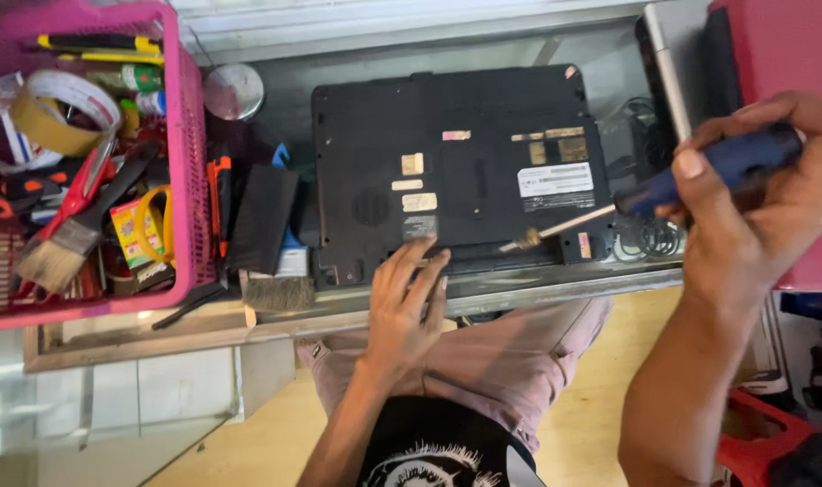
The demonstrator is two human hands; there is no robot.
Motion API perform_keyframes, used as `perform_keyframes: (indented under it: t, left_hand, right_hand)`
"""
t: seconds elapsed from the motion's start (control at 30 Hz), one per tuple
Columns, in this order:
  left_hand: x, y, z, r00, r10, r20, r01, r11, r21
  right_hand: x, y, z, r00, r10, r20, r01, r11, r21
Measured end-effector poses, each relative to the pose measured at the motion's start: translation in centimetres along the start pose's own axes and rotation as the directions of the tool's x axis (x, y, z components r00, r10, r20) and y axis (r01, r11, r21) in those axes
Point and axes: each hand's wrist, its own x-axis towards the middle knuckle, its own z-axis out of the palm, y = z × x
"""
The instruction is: The person uses a screwdriver to remove screws from the bottom panel of a black laptop. They then remove the laptop battery and place it on the table.
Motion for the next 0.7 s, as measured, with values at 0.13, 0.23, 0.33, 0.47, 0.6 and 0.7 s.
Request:
perform_keyframes:
  t: [0.13, 0.23, 0.33, 0.47, 0.6, 0.7]
  left_hand:
    - [-2.6, 0.3, -2.3, 0.997, -0.03, -0.073, 0.026, 0.998, -0.059]
    - [-3.9, -0.7, -5.1, 0.965, -0.091, -0.244, 0.112, 0.991, 0.071]
    - [-3.8, -3.1, -8.4, 0.883, -0.178, -0.434, 0.299, 0.926, 0.231]
    - [-3.8, -6.9, -10.2, 0.857, -0.258, -0.447, 0.44, 0.818, 0.371]
    - [-3.2, -6.1, -9.3, 0.88, -0.269, -0.391, 0.423, 0.817, 0.391]
    - [-4.1, -3.8, -7.8, 0.868, -0.24, -0.434, 0.389, 0.873, 0.295]
  right_hand:
    - [-0.8, 2.5, 3.5, 0.999, 0.039, -0.025, -0.032, 0.97, 0.243]
    - [-2.5, 4.5, 6.5, 0.953, 0.26, 0.157, -0.302, 0.861, 0.409]
    - [-5.2, 6.1, 10.4, 0.922, 0.233, 0.309, -0.334, 0.883, 0.33]
    - [-8.1, 3.4, 15.1, 0.9, 0.291, 0.325, -0.4, 0.848, 0.348]
    - [-9.8, 1.5, 16.3, 0.924, 0.293, 0.246, -0.355, 0.896, 0.266]
    - [-10.4, 3.5, 12.4, 0.962, 0.233, 0.141, -0.264, 0.926, 0.269]
